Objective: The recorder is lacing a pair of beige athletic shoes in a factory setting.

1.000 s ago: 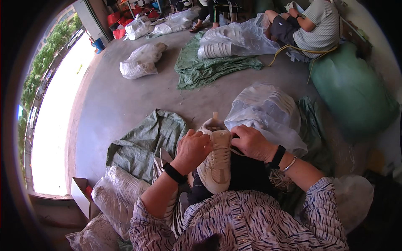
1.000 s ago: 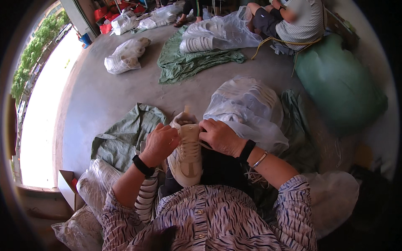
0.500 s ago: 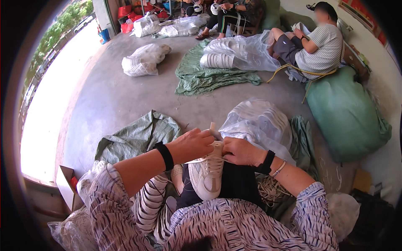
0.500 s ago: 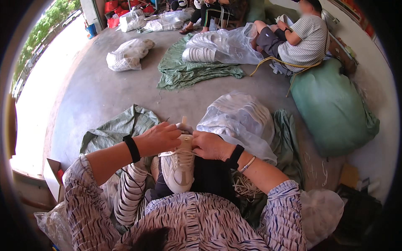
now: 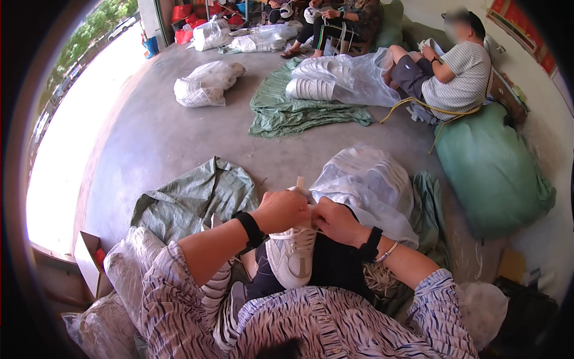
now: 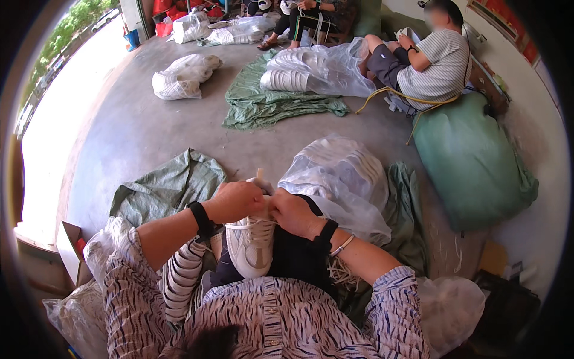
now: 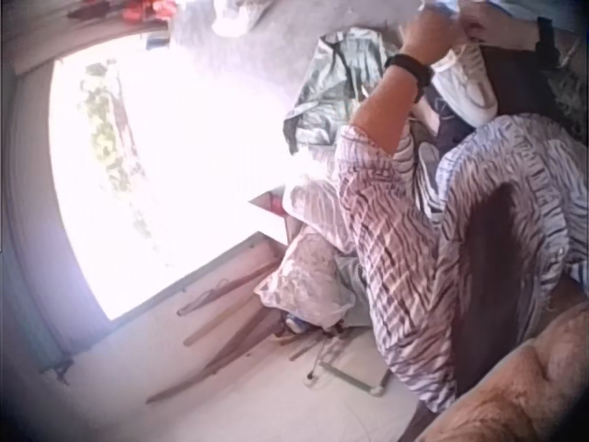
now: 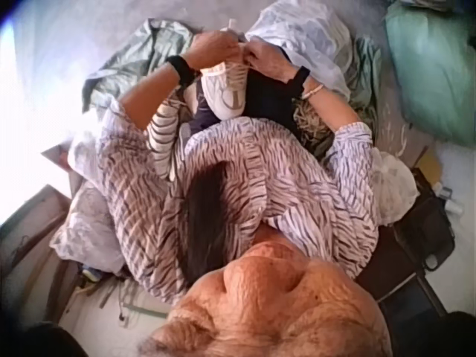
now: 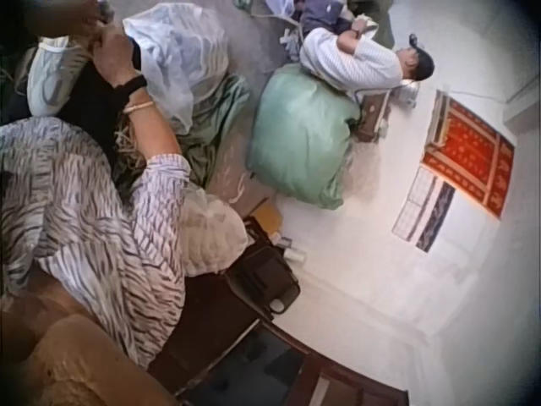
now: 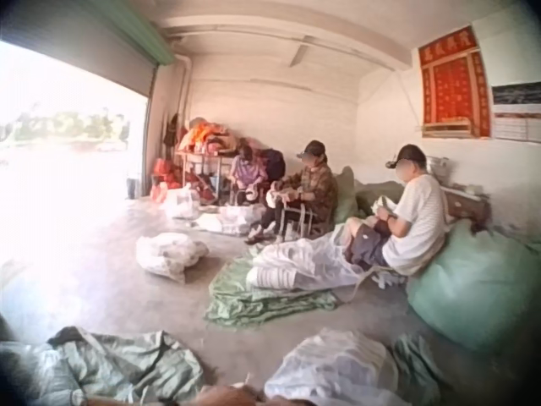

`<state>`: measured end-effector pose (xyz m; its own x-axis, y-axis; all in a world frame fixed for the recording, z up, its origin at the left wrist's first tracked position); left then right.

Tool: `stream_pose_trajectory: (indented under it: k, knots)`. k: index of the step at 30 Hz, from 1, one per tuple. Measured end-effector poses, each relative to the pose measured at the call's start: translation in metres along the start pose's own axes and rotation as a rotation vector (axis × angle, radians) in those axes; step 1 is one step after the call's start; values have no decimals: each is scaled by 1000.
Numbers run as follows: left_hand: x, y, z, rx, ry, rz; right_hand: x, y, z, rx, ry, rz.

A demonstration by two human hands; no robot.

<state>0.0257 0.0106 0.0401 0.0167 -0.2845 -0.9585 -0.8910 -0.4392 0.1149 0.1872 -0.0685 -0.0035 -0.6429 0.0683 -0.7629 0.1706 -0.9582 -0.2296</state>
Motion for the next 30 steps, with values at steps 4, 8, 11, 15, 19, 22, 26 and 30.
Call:
stream_pose_trajectory:
  k: [4,8,11,15,19,22,26,30]
  knots:
    - [-5,1,-1,-16,53,-138,-2,-4,-14,-3,-113,7]
    - [-1,-11,-10,212,-305,-51,-6,-9,-14,-66,-83,75]
    - [-3,-21,-13,169,-272,74,-1,-7,-9,-87,-98,32]
    - [20,-24,15,65,-105,-15,2,5,-9,-35,-98,-70]
    - [14,-5,23,-530,1320,-75,-27,-5,-6,552,-1344,-114]
    - [19,4,17,-462,1397,-184,-40,-17,4,547,-1350,-81]
    - [28,11,17,-333,1544,-242,2,-5,26,425,-1019,124]
    - [17,8,11,-344,1565,-232,2,-12,33,589,-1033,-23]
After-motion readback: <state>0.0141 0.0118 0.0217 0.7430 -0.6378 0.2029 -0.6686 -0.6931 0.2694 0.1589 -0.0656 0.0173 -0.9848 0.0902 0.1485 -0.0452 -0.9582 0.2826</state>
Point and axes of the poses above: each hand's wrist, its own y-axis away from the middle knuckle, its own x-axis out of the palm, z = x × y, the point moved 1 cm from there along -y, towards the middle knuckle, and after that the axes turned 9 degrees about -z, right-handed, at the moved point
